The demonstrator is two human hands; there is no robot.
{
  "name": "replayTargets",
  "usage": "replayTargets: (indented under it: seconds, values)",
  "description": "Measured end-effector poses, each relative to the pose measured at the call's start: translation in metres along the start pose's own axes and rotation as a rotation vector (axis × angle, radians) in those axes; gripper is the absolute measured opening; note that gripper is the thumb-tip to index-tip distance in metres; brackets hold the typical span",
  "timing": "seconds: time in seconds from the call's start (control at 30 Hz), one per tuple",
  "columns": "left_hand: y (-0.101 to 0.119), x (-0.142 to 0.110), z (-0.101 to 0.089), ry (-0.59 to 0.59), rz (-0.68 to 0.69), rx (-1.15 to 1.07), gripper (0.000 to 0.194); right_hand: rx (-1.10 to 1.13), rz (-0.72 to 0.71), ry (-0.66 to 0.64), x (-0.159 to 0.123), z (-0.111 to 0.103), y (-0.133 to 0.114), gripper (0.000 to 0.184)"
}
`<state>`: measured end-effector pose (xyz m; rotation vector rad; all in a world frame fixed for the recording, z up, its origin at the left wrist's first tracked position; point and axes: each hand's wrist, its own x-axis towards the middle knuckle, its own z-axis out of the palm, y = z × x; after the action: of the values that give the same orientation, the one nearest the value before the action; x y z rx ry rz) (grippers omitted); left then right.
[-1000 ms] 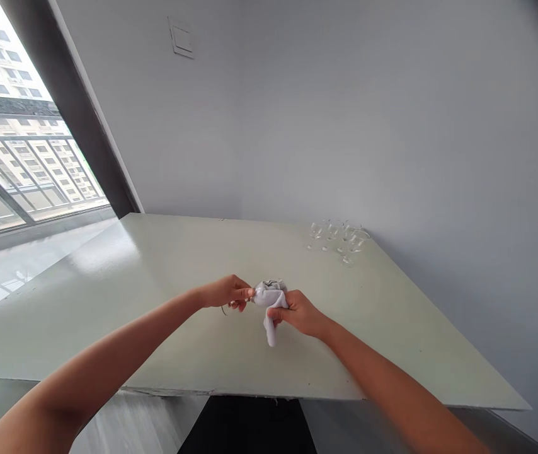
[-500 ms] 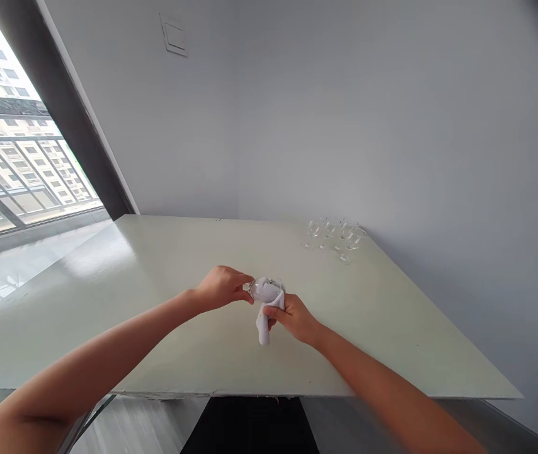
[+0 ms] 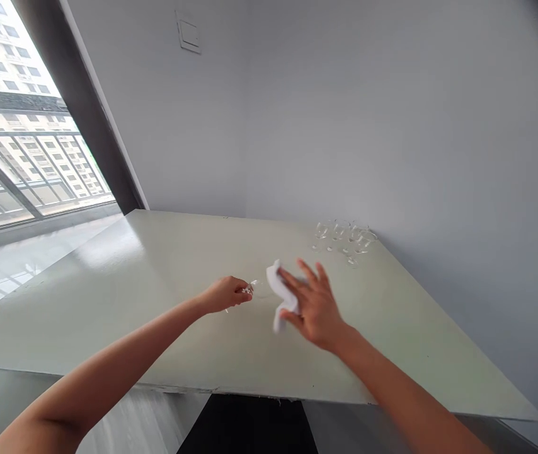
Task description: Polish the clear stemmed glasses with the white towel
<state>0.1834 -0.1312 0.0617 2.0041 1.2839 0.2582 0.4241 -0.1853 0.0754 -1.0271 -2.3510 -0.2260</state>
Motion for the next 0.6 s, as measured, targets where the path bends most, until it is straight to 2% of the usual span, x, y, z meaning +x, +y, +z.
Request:
replayTargets:
  seconds: [0.07, 0.13, 0.23, 0.3, 0.37, 0.43, 0.5, 0.6]
  values:
    - [0.013, -0.001, 0.011, 0.091, 0.07, 0.201, 0.022, 0.011, -0.1, -0.038, 0.007, 0.018, -0.015, 0.052]
    - [0.023, -0.004, 0.021, 0.213, 0.154, 0.421, 0.021, 0.075, -0.084, -0.019, 0.014, 0.035, -0.02, 0.045]
    - [0.027, -0.009, 0.026, 0.385, 0.326, 0.681, 0.021, 0.321, 0.174, 0.01, 0.025, 0.044, -0.006, 0.035]
    - [0.024, -0.012, 0.024, 0.474, 0.455, 0.766, 0.021, 0.636, 0.431, -0.047, 0.032, 0.04, 0.01, 0.035]
    - [0.02, -0.011, 0.022, 0.564, 0.525, 0.769, 0.022, 1.05, 0.671, -0.104, 0.038, 0.036, 0.024, 0.04]
    - [0.019, -0.007, 0.023, 0.632, 0.517, 0.715, 0.025, 1.467, 0.822, -0.097, 0.043, 0.038, 0.031, 0.041]
    - [0.021, -0.001, 0.025, 0.653, 0.457, 0.628, 0.029, 1.777, 0.856, 0.003, 0.047, 0.045, 0.03, 0.04]
    - [0.025, 0.009, 0.03, 0.625, 0.32, 0.455, 0.029, 1.985, 0.815, 0.23, 0.049, 0.06, 0.025, 0.034]
